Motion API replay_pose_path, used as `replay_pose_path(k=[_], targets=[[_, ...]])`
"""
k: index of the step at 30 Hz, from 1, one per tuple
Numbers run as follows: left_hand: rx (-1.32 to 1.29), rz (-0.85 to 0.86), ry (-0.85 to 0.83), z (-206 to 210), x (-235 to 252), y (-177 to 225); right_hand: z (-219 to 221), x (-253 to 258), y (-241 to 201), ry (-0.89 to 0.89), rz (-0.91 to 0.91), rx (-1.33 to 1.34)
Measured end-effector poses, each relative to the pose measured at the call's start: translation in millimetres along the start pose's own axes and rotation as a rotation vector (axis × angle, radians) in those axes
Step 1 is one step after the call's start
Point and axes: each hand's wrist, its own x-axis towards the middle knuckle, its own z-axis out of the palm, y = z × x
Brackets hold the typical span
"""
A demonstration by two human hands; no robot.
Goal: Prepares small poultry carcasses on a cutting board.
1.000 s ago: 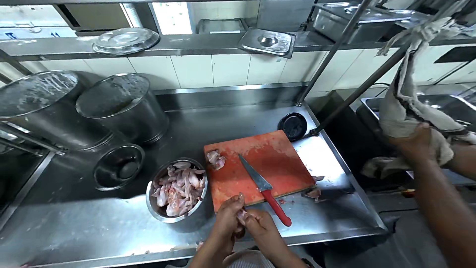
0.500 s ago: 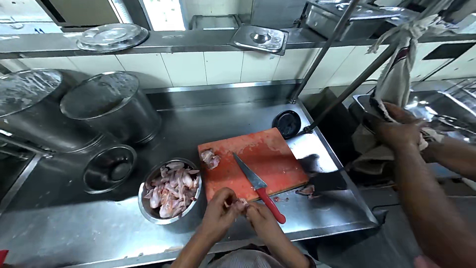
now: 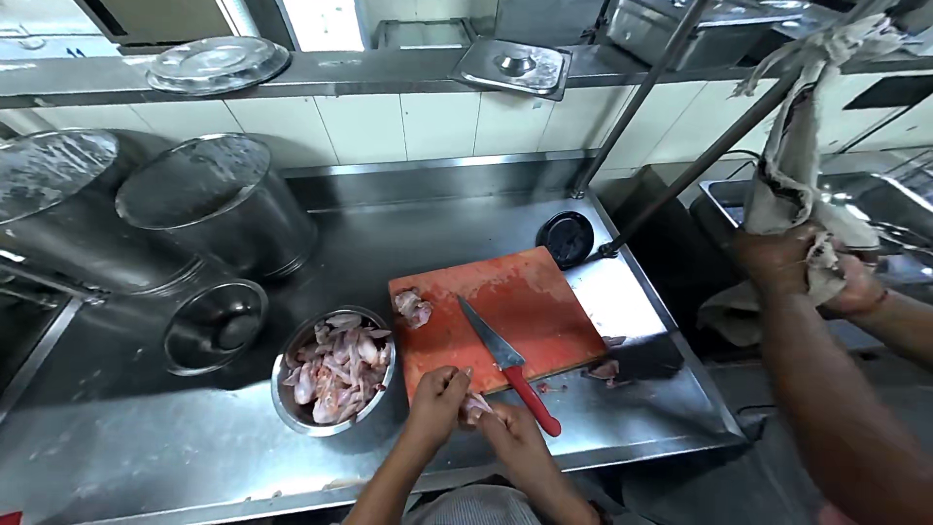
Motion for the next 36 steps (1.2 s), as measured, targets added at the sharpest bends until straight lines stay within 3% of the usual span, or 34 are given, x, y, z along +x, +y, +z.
replay_pose_path(k=[3,9,18,21,26,29,31,33,36], targets=[[-0.110,0.002,0.046,4.3,0.3,1.9,0.9,-1.0,-1.3,0.070,-0.058,0.003],[-0.148,0.068,0.149,5.5,-0.3,-11.9,-4.7,-13.6,3.6,0.039,-0.087,-0.119],[-0.405,-0.049,0.253,1.9,-4.9,-4.2,-13.4,-20.1,8.9,0.009,-0.241,-0.256],[-0.232,0.075,0.137,-6.5,1.6,2.5,-21.6,-13.8,9.8,0.055,-0.229,-0.369],[0.321,0.331,-0.260,-19.7,13.1,29.8,-36.8,5.2,-3.6,0.082,-0.181,-0.653],[0.579,0.383,-0.398,-17.2,23.0,37.3,-31.4,18.2,-13.3,0.049,-0.303,-0.399],[0.689,0.386,-0.393,-14.5,28.4,37.5,-28.1,26.0,-9.9,-0.001,-0.262,-0.194],[0.652,0.390,-0.316,-12.3,33.7,30.8,-25.7,30.2,-8.5,-0.042,-0.164,-0.116],[0.378,0.361,-0.273,-12.1,36.6,1.4,-21.4,30.0,-7.9,-0.113,0.022,0.156]])
